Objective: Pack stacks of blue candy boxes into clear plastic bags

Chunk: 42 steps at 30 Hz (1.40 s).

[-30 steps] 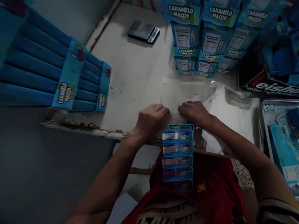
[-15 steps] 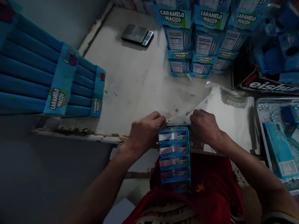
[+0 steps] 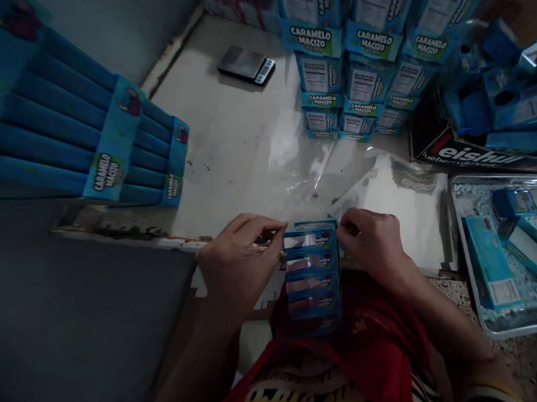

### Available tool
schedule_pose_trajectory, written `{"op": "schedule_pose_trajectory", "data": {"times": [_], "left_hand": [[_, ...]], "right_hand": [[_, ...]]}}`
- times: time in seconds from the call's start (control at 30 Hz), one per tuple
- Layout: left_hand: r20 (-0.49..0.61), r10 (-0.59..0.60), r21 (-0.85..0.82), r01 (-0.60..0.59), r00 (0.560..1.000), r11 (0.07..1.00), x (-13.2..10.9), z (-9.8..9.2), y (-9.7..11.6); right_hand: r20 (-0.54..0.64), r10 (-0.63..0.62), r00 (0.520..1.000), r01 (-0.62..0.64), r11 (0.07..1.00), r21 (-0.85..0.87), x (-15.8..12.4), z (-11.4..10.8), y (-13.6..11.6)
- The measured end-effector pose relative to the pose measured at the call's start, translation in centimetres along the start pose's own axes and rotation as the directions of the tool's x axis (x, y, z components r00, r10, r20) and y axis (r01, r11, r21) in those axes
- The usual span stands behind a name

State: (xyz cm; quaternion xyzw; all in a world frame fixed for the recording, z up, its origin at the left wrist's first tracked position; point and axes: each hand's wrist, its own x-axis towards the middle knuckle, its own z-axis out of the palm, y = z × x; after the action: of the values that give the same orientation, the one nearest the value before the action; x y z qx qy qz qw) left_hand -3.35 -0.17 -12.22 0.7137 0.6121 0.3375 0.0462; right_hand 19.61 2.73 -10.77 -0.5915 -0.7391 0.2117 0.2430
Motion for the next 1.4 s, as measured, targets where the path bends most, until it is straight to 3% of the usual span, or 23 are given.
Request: {"op": "schedule_pose_trajectory", "data": {"times": [0.13, 0.23, 0.33, 0.43, 0.6, 0.63, 0.7, 0.77, 0.8, 0.9, 1.0, 1.23, 1.3, 1.4], "left_hand": [[0.021, -0.186, -0.093, 0.187, 0.982, 0.978, -0.2, 0.4, 0.6], [-0.059, -0.201, -0.06, 0.197, 0.978, 0.979, -0.7, 0.7, 1.0], [-0.225, -0.127, -0.048, 0.119, 0.966, 0.992, -2.3, 1.4, 1.1], [-0.343, -0.006, -0.038, -0.007, 0.939, 0.999, -4.4, 2.4, 0.6], [-0.435, 0.114, -0.05, -0.151, 0.893, 0.987, -6.5, 4.5, -1.1], [-0.43, 0.069, -0.056, -0.103, 0.9, 0.993, -6.5, 5.1, -1.4], [-0.393, -0.151, -0.12, 0.112, 0.907, 0.986, -6.3, 6.2, -2.0], [-0.293, -0.368, -0.2, 0.32, 0.882, 0.926, -5.8, 7.1, -2.4], [-0.218, -0.413, -0.219, 0.368, 0.884, 0.904, -5.7, 7.3, -2.6], [-0.027, -0.309, -0.2, 0.298, 0.951, 0.934, -6.0, 7.2, -3.0], [0.083, -0.17, -0.219, 0.185, 0.982, 0.958, -7.2, 6.3, -3.1], [0.166, -0.051, -0.16, 0.078, 0.985, 0.984, -9.4, 5.5, -2.1], [0.181, -0.008, -0.137, 0.033, 0.983, 0.99, -9.5, 5.8, -1.7], [0.183, 0.044, -0.133, -0.019, 0.982, 0.991, -9.4, 6.2, -1.2]], "right_hand": [[-0.059, 0.083, 0.995, -0.077, 0.991, 0.106, -0.9, 0.3, -1.4], [-0.157, 0.043, 0.987, -0.03, 0.996, 0.088, -1.5, 0.8, -2.0], [-0.296, -0.217, 0.93, 0.184, 0.974, -0.134, -2.8, 1.1, -1.6], [-0.246, -0.463, 0.852, 0.389, 0.873, -0.295, -4.3, 1.3, -0.2], [-0.216, -0.493, 0.843, 0.419, 0.853, -0.312, -5.7, 2.8, 2.6], [-0.221, -0.486, 0.846, 0.417, 0.86, -0.295, -5.7, 3.3, 3.1], [-0.247, -0.467, 0.849, 0.408, 0.877, -0.256, -5.4, 4.3, 3.8], [-0.274, -0.429, 0.861, 0.383, 0.901, -0.207, -5.0, 5.1, 4.2], [-0.286, -0.399, 0.871, 0.363, 0.916, -0.173, -4.8, 5.4, 4.2], [-0.289, -0.301, 0.909, 0.3, 0.953, -0.051, -4.5, 5.7, 3.9], [-0.261, -0.294, 0.92, 0.308, 0.951, 0.015, -4.9, 5.5, 3.7], [-0.172, -0.526, 0.833, 0.515, 0.85, -0.109, -7.7, 3.8, 4.4], [-0.175, -0.527, 0.832, 0.51, 0.85, -0.134, -8.4, 3.5, 4.7], [-0.216, -0.445, 0.869, 0.423, 0.895, -0.142, -8.8, 3.3, 5.2]]}}
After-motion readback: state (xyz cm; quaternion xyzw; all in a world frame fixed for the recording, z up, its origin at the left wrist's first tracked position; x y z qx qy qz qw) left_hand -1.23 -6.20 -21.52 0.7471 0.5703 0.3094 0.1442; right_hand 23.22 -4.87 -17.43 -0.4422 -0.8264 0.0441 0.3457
